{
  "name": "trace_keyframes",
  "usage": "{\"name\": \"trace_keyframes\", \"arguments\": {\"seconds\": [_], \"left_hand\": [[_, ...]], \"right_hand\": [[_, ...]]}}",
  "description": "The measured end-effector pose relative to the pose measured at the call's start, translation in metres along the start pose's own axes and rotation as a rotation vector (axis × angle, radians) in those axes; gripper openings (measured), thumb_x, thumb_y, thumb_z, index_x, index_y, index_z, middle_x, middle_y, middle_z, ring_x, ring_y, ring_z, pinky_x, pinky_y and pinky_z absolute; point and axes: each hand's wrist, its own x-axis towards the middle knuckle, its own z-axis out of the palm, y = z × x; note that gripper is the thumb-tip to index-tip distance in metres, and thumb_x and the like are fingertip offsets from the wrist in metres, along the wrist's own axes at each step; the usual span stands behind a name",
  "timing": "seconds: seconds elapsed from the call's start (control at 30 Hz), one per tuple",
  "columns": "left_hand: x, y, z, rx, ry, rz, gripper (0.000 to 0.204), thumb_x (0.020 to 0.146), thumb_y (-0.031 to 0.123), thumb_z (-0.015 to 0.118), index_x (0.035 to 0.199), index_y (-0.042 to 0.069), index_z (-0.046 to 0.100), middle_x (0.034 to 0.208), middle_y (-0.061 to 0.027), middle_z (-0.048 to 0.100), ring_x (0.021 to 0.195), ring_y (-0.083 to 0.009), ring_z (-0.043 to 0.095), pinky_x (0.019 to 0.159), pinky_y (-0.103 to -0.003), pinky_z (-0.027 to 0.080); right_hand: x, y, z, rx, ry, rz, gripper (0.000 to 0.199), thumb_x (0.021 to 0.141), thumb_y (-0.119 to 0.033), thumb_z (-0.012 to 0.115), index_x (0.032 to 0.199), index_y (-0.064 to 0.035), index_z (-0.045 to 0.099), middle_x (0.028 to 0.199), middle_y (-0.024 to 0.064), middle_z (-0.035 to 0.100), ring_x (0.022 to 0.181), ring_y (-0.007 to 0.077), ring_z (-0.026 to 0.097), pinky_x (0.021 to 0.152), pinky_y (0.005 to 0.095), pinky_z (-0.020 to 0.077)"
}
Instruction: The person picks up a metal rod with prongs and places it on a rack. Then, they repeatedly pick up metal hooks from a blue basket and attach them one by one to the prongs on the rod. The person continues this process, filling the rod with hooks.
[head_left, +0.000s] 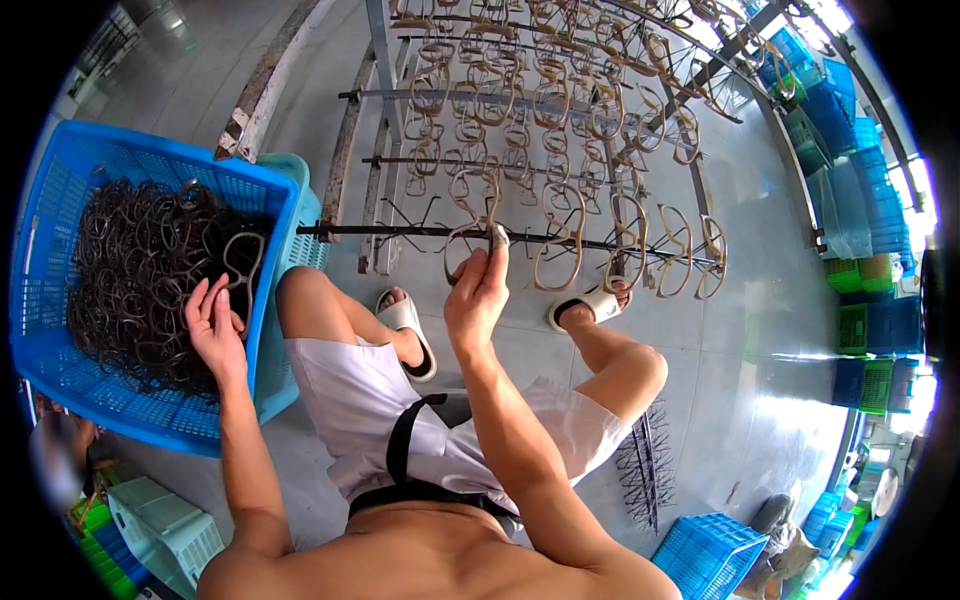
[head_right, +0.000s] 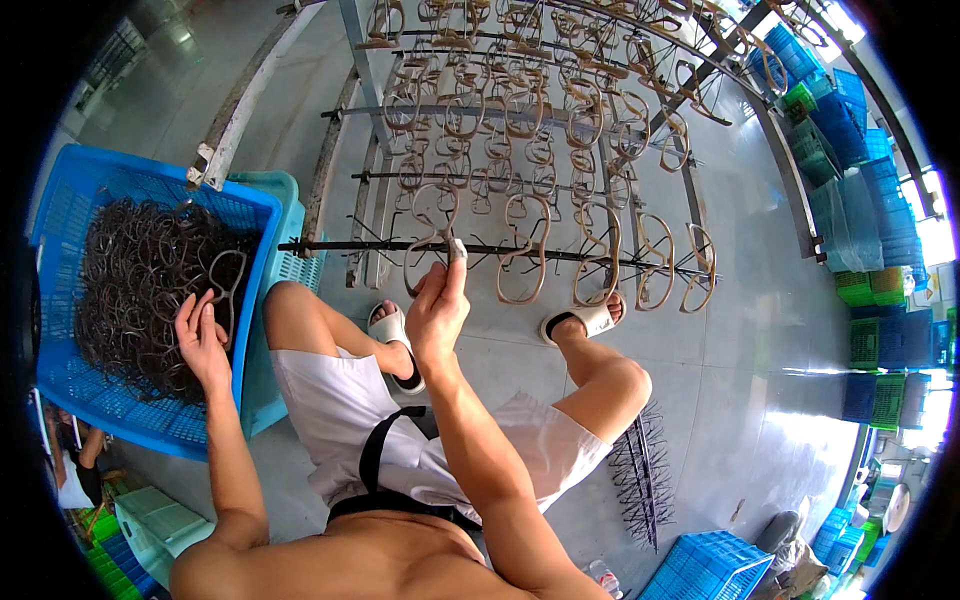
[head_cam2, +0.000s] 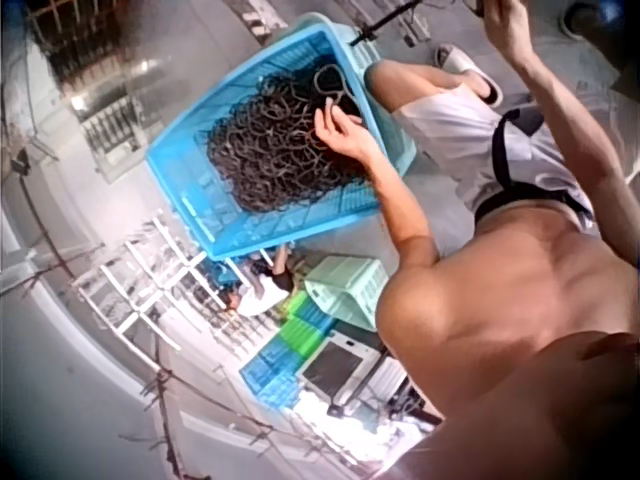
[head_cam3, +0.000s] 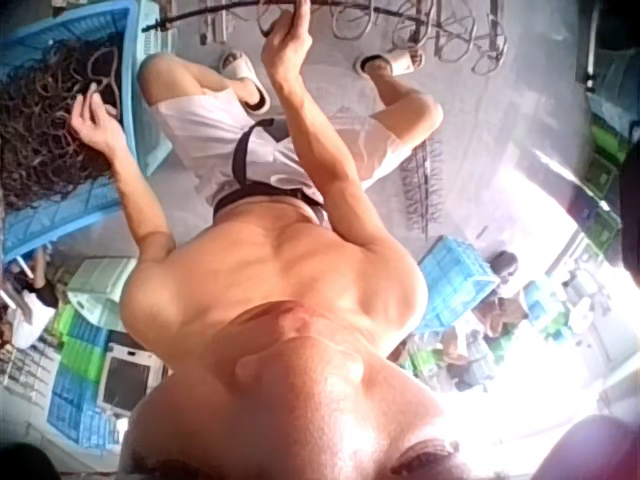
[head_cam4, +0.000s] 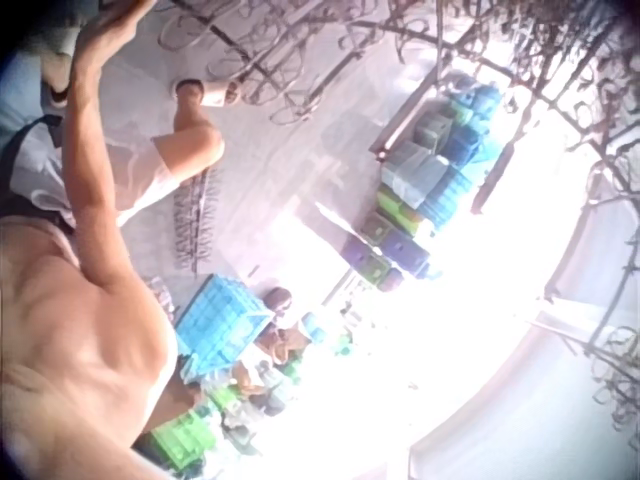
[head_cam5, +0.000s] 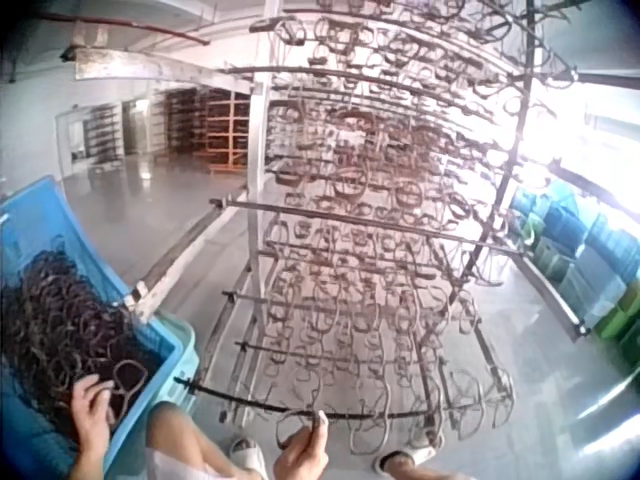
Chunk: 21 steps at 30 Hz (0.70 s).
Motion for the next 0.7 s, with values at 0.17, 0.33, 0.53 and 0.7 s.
{"name": "trace_keyframes", "arguments": {"seconds": [0.17,0.33,0.53,0.7], "left_hand": [[-0.006,0.011,0.016,-0.052,-0.003,-0.108,0.018,0.09,0.016,0.055,0.101,0.002,0.058,0.086,-0.0088,0.066,0.05,-0.0036,0.043,0.042,-0.018,0.032],[-0.013,0.014,0.02,-0.076,-0.087,-0.139,0.017,0.09,0.019,0.055,0.096,0.003,0.06,0.066,-0.0017,0.058,0.05,-0.0051,0.044,0.043,-0.019,0.032],[-0.022,0.026,0.035,-0.123,-0.209,-0.091,0.017,0.09,0.017,0.055,0.096,0.002,0.06,0.063,-0.0006,0.053,0.051,-0.0053,0.044,0.044,-0.019,0.033],[-0.029,0.034,0.046,-0.142,-0.243,-0.094,0.018,0.09,0.018,0.055,0.095,0.002,0.06,0.061,-0.0005,0.053,0.05,-0.0053,0.044,0.045,-0.019,0.032]], "right_hand": [[0.004,0.004,0.009,-0.117,-0.029,-0.067,0.018,0.093,-0.009,0.042,0.109,-0.002,0.043,0.054,0.0091,0.049,0.044,0.0224,0.05,0.042,0.0319,0.0399],[0.005,0.01,0.004,-0.164,-0.018,-0.126,0.03,0.094,-0.014,0.042,0.122,-0.0022,0.041,0.055,0.0072,0.051,0.044,0.0187,0.05,0.043,0.0299,0.0406],[0.006,0.014,-0.004,-0.16,-0.058,-0.134,0.029,0.093,-0.011,0.043,0.12,-0.0013,0.042,0.054,0.0081,0.05,0.043,0.0205,0.05,0.042,0.0311,0.0401],[0.009,0.01,-0.003,-0.187,-0.007,-0.182,0.026,0.093,-0.011,0.044,0.117,-0.0008,0.043,0.053,0.0076,0.049,0.043,0.0204,0.05,0.041,0.0312,0.0395]]}}
